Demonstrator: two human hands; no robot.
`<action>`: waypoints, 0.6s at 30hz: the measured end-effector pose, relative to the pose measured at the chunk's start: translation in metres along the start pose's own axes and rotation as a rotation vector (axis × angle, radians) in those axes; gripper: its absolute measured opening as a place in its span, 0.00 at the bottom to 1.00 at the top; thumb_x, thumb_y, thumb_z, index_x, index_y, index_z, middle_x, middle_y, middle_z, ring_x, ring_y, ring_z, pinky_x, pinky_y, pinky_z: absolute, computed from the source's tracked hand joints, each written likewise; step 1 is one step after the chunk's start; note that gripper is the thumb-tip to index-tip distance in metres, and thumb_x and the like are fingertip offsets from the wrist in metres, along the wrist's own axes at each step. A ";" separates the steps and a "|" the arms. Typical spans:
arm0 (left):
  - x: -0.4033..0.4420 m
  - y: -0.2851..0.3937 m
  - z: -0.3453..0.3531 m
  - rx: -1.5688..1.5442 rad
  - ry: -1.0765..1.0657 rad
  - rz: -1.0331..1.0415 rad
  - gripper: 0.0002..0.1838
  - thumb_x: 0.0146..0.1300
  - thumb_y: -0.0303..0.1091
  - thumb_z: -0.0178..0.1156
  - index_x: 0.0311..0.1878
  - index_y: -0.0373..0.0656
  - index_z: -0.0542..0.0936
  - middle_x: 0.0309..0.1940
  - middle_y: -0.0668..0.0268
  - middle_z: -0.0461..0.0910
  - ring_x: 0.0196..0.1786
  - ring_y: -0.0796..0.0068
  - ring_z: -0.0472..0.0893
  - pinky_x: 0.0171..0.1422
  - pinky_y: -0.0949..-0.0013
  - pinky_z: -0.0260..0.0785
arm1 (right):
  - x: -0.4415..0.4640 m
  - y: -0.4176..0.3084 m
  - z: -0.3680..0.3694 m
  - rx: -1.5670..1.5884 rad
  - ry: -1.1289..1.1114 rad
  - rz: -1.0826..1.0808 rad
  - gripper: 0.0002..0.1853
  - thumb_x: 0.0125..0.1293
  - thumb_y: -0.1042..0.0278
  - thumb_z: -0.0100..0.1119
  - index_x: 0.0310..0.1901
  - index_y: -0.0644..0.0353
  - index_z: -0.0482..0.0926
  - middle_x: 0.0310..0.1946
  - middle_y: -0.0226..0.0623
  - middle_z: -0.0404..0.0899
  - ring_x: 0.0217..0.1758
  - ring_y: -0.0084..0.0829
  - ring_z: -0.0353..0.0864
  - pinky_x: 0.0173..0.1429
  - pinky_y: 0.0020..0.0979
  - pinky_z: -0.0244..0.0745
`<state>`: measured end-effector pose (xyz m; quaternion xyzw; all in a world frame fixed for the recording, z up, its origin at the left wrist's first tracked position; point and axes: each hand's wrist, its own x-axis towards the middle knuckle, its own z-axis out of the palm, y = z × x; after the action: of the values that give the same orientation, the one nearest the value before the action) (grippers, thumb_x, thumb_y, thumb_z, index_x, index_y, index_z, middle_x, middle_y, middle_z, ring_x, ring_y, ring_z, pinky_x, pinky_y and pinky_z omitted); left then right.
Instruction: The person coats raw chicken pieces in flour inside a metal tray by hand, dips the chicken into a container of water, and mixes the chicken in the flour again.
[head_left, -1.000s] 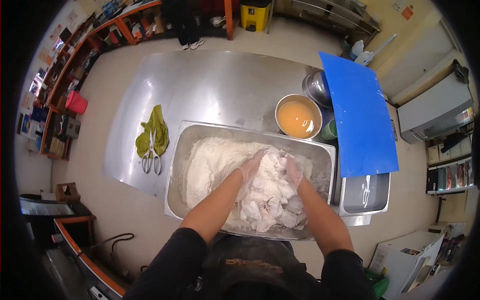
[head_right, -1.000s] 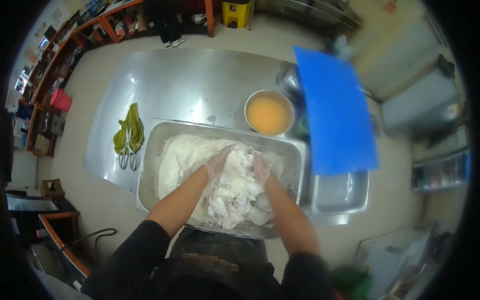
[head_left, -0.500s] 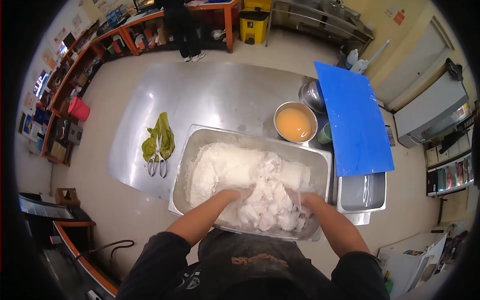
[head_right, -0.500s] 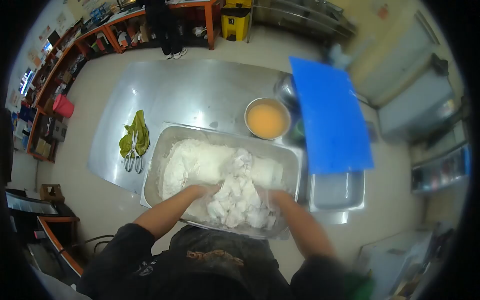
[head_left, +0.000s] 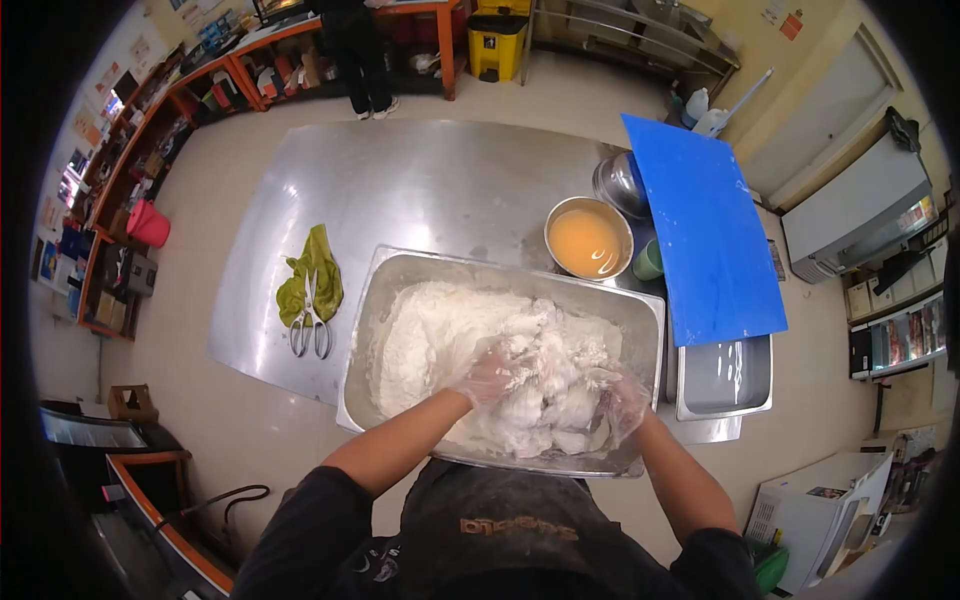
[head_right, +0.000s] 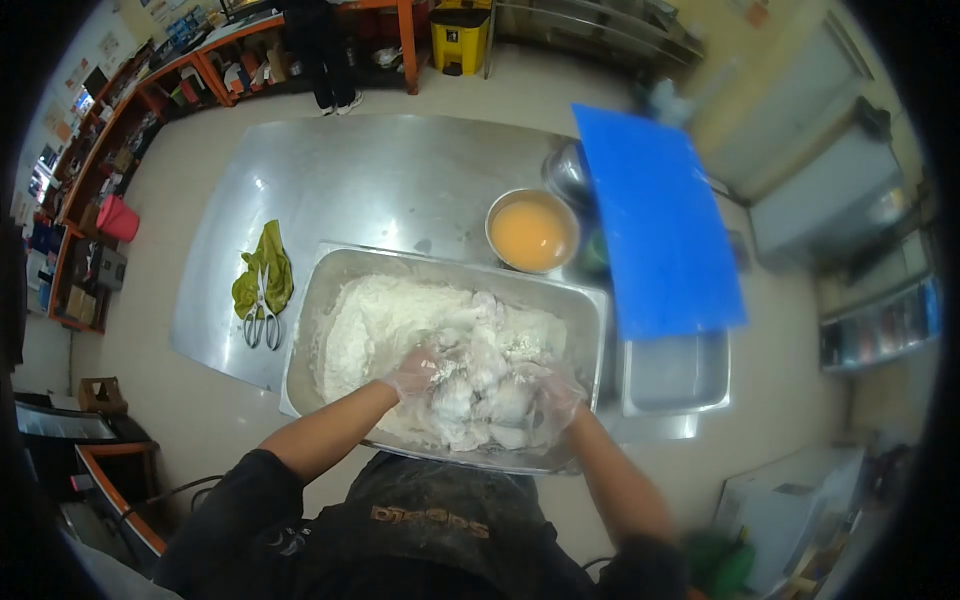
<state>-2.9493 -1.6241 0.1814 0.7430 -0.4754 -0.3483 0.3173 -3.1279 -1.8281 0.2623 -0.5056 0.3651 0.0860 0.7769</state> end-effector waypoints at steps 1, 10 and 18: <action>0.000 -0.001 -0.004 0.202 0.121 0.072 0.25 0.69 0.46 0.43 0.68 0.50 0.66 0.66 0.58 0.65 0.68 0.62 0.65 0.70 0.60 0.58 | 0.010 0.013 -0.018 -0.001 0.000 -0.006 0.15 0.68 0.68 0.47 0.52 0.66 0.75 0.54 0.45 0.75 0.55 0.36 0.77 0.55 0.39 0.75; 0.095 -0.092 0.010 0.122 -0.033 -0.734 0.35 0.63 0.59 0.46 0.60 0.38 0.73 0.57 0.48 0.74 0.60 0.51 0.73 0.65 0.55 0.63 | 0.166 0.021 -0.001 -1.147 0.082 -0.203 0.26 0.72 0.50 0.36 0.61 0.60 0.70 0.62 0.49 0.68 0.65 0.41 0.68 0.68 0.36 0.59; 0.036 0.022 -0.050 -0.623 0.107 -0.586 0.35 0.66 0.59 0.42 0.66 0.40 0.67 0.64 0.51 0.68 0.61 0.48 0.71 0.69 0.57 0.58 | 0.105 -0.023 0.014 -0.677 -0.130 -0.071 0.33 0.72 0.42 0.32 0.61 0.63 0.70 0.61 0.44 0.71 0.63 0.36 0.69 0.65 0.36 0.62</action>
<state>-2.9085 -1.6581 0.2194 0.7323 -0.0993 -0.5115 0.4385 -3.0338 -1.8518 0.2134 -0.7404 0.2477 0.2072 0.5894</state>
